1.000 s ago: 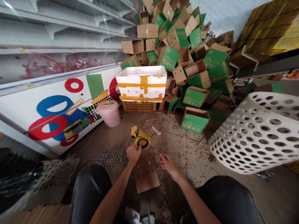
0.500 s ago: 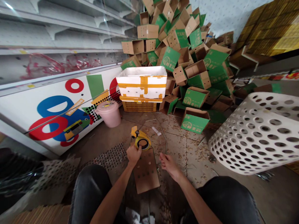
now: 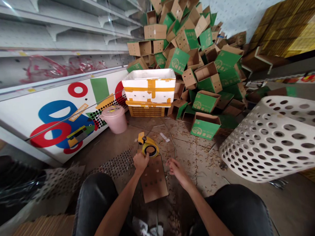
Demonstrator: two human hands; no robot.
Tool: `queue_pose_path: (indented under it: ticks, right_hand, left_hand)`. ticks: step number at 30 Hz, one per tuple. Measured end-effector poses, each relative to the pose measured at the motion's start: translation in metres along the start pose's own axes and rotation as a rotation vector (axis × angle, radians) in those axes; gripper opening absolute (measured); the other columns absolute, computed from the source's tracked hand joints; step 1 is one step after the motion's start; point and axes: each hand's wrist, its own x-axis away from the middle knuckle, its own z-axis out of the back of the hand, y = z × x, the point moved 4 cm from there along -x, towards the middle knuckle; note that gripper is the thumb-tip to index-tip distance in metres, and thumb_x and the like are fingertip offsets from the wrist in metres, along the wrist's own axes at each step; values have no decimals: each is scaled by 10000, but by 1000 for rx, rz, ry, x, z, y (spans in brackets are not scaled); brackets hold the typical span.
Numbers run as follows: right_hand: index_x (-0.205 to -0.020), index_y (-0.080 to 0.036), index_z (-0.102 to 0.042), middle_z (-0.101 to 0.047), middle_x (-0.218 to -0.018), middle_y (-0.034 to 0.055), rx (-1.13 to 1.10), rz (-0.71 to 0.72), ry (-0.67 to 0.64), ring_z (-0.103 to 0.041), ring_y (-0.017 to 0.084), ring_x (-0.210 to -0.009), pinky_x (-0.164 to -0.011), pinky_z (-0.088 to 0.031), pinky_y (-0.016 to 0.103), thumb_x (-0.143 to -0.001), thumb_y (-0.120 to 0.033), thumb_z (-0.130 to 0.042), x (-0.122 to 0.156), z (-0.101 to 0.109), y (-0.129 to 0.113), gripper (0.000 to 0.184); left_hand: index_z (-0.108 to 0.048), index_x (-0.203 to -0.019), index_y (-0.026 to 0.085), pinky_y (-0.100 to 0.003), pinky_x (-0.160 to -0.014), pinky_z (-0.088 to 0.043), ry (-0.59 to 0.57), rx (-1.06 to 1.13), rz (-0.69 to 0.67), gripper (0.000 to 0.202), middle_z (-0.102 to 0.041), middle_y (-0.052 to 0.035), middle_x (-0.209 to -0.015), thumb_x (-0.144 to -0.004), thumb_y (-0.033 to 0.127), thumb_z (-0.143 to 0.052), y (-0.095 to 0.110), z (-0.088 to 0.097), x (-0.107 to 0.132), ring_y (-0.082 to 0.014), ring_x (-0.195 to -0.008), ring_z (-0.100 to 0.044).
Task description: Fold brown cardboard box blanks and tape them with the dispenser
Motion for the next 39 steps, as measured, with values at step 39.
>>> queue_pose_path:
  ticks: [39]
  right_hand:
    - [-814,-187,-588,-656,-652,20,-119,-60,25,-565,109,-489,-471,-398,223,-816,-739,-633,10,0,-12,553]
  left_hand:
    - [-806,-990,129,-335,-736,-461,-16,-12,-4,573,-776,-182,-923,-988,556,-424,3,6,1,-316,-905,-734]
